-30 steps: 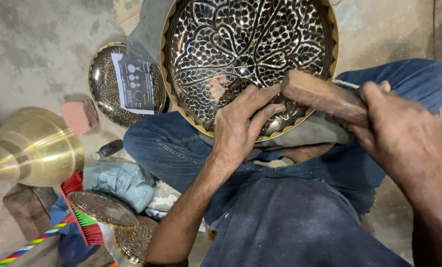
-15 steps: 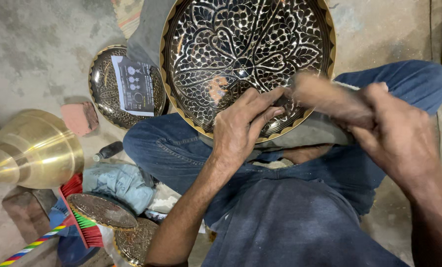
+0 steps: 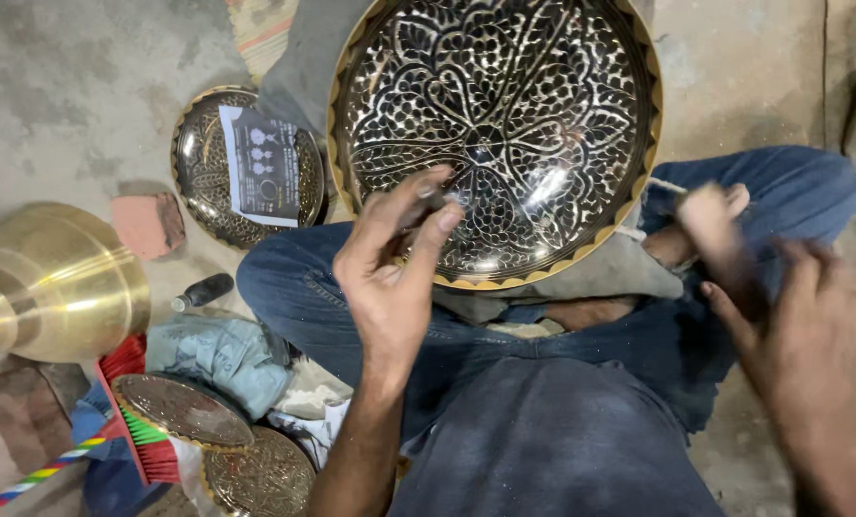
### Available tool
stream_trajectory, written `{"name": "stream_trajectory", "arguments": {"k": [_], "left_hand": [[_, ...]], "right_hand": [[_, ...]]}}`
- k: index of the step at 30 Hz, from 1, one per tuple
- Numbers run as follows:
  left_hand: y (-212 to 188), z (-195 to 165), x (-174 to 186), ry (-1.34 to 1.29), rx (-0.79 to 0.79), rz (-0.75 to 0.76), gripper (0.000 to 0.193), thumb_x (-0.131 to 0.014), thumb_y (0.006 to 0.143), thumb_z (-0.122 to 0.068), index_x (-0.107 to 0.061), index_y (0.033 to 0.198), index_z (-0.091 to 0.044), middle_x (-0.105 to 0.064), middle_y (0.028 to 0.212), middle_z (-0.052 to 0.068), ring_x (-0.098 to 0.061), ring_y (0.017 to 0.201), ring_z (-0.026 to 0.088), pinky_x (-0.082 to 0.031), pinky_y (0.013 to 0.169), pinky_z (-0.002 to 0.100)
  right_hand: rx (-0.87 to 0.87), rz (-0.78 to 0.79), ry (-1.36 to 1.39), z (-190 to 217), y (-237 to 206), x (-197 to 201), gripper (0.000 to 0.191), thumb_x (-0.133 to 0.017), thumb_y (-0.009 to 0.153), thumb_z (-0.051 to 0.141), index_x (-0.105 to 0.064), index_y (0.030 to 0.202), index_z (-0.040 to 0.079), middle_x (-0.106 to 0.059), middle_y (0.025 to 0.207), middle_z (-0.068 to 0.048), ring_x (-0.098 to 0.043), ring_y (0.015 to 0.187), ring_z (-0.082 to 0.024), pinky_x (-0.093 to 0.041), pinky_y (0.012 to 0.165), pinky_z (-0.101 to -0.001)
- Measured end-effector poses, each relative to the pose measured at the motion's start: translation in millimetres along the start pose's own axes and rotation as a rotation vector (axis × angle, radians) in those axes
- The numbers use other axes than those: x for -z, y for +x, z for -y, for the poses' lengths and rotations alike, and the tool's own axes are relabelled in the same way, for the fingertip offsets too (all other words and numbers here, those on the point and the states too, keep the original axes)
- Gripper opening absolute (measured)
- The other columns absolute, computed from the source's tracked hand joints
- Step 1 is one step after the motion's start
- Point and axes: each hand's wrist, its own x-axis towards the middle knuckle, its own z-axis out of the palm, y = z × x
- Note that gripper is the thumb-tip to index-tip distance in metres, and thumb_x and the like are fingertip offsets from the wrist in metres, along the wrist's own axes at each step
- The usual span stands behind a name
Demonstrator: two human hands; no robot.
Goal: The person sits cross-legged and uses a chisel and wooden mallet to engrave a floral pattern into a large brass plate. They repeatedly strike the chisel along the design lines to deepen the relief.
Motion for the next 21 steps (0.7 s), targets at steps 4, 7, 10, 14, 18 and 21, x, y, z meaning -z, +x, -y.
{"name": "stream_trajectory", "arguments": {"k": [4, 7, 10, 14, 18, 21], "left_hand": [[-0.9, 0.1, -0.4, 0.007, 0.075, -0.022, 0.032, -0.079, 0.097, -0.006, -0.073, 0.128, -0.008, -0.074, 0.115, 0.007, -0.07, 0.1, 0.012, -0.059, 0.088, 0.024], [1.8, 3.0, -7.7, 0.039, 0.048, 0.028, 0.03, -0.078, 0.096, -0.008, -0.073, 0.126, -0.008, -0.075, 0.115, 0.006, -0.072, 0.098, 0.011, -0.062, 0.085, 0.024], [-3.7, 0.5, -10.9, 0.023, 0.068, 0.065, 0.031, -0.078, 0.097, -0.008, -0.073, 0.128, -0.008, -0.075, 0.114, 0.007, -0.072, 0.099, 0.012, -0.061, 0.086, 0.024], [-6.4, -1.1, -10.8, 0.046, 0.094, 0.069, 0.031, -0.078, 0.096, -0.008, -0.073, 0.127, -0.007, -0.075, 0.112, 0.007, -0.073, 0.1, 0.013, -0.061, 0.087, 0.025], [-2.4, 1.0, -12.8, 0.084, 0.075, 0.098, 0.032, -0.077, 0.097, -0.01, -0.072, 0.128, -0.008, -0.074, 0.114, 0.007, -0.073, 0.102, 0.013, -0.063, 0.086, 0.026], [-0.4, 3.2, -18.6, 0.161, 0.127, 0.153, 0.033, -0.079, 0.093, -0.014, -0.075, 0.125, -0.01, -0.076, 0.106, 0.006, -0.074, 0.091, 0.012, -0.063, 0.076, 0.026]], "right_hand": [[0.336, -0.093, 0.097, 38.7, 0.1, -5.0, 0.066, -0.076, 0.09, 0.051, -0.061, 0.144, 0.018, -0.043, 0.16, -0.019, -0.034, 0.153, -0.041, -0.026, 0.127, -0.0635], [0.604, -0.084, 0.173, 75.4, 20.5, -27.2, 0.062, -0.07, 0.092, 0.055, -0.062, 0.146, 0.025, -0.039, 0.162, -0.016, -0.027, 0.153, -0.041, -0.019, 0.124, -0.0672], [0.723, -0.116, 0.1, 85.9, 37.4, -37.9, 0.059, -0.069, 0.098, 0.052, -0.063, 0.151, 0.029, -0.036, 0.167, -0.012, -0.023, 0.155, -0.04, -0.019, 0.124, -0.0664], [0.783, -0.118, 0.014, 77.7, 44.3, -36.2, 0.057, -0.073, 0.096, 0.049, -0.064, 0.149, 0.031, -0.039, 0.167, -0.009, -0.024, 0.156, -0.037, -0.019, 0.125, -0.0655], [0.819, -0.157, 0.047, 73.8, 40.7, -31.0, 0.052, -0.077, 0.086, 0.047, -0.071, 0.135, 0.034, -0.045, 0.162, -0.003, -0.03, 0.154, -0.031, -0.021, 0.126, -0.065], [0.734, -0.193, 0.132, 64.8, 36.1, -27.5, 0.036, -0.082, 0.085, 0.037, -0.074, 0.119, 0.031, -0.055, 0.153, -0.003, -0.041, 0.148, -0.03, -0.028, 0.123, -0.0636]]}}
